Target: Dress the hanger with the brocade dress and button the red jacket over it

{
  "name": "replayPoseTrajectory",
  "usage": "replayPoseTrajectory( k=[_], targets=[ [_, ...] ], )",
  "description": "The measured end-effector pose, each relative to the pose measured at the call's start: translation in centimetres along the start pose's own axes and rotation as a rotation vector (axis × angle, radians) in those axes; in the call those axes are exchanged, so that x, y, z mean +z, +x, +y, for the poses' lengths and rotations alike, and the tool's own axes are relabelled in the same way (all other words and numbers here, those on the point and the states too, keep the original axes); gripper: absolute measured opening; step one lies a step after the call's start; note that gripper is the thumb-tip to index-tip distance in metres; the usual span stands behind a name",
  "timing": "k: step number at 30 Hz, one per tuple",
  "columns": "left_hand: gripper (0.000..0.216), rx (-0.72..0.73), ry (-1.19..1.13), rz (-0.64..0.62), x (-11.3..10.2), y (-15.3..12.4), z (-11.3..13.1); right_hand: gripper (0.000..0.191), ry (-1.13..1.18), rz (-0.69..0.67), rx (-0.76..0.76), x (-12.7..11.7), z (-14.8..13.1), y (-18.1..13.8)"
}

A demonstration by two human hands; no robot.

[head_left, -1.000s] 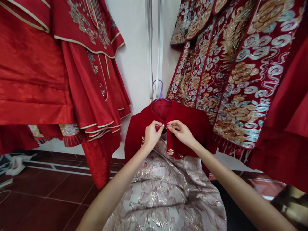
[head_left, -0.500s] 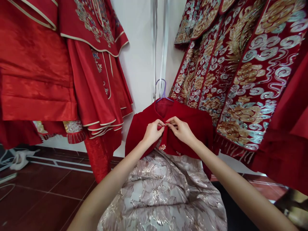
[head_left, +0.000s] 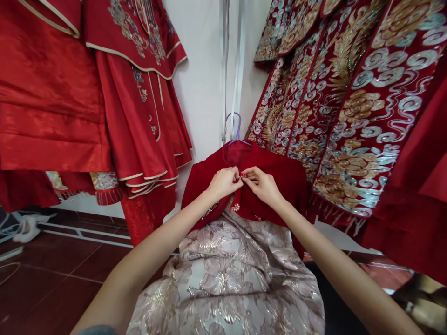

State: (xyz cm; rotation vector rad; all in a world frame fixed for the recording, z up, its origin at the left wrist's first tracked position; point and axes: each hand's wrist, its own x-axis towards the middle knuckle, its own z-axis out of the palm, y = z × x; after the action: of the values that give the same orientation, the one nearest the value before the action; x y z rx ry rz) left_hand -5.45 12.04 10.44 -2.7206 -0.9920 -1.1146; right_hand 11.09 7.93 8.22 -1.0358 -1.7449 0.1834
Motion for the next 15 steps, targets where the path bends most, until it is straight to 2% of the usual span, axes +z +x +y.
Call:
replayPoseTrajectory(
  k=[9,15],
  targets=[
    [0.003,0.066,0.05,-0.142,-1.7,0.8,0.1,0.024,0.07,0.042,0.066,0.3,1.3,0.7],
    [0.008,0.127,0.114,-0.159,-1.9,1.5,0.4,0.026,0.125,0.056,0.082,0.3,1.3,0.8]
  ],
)
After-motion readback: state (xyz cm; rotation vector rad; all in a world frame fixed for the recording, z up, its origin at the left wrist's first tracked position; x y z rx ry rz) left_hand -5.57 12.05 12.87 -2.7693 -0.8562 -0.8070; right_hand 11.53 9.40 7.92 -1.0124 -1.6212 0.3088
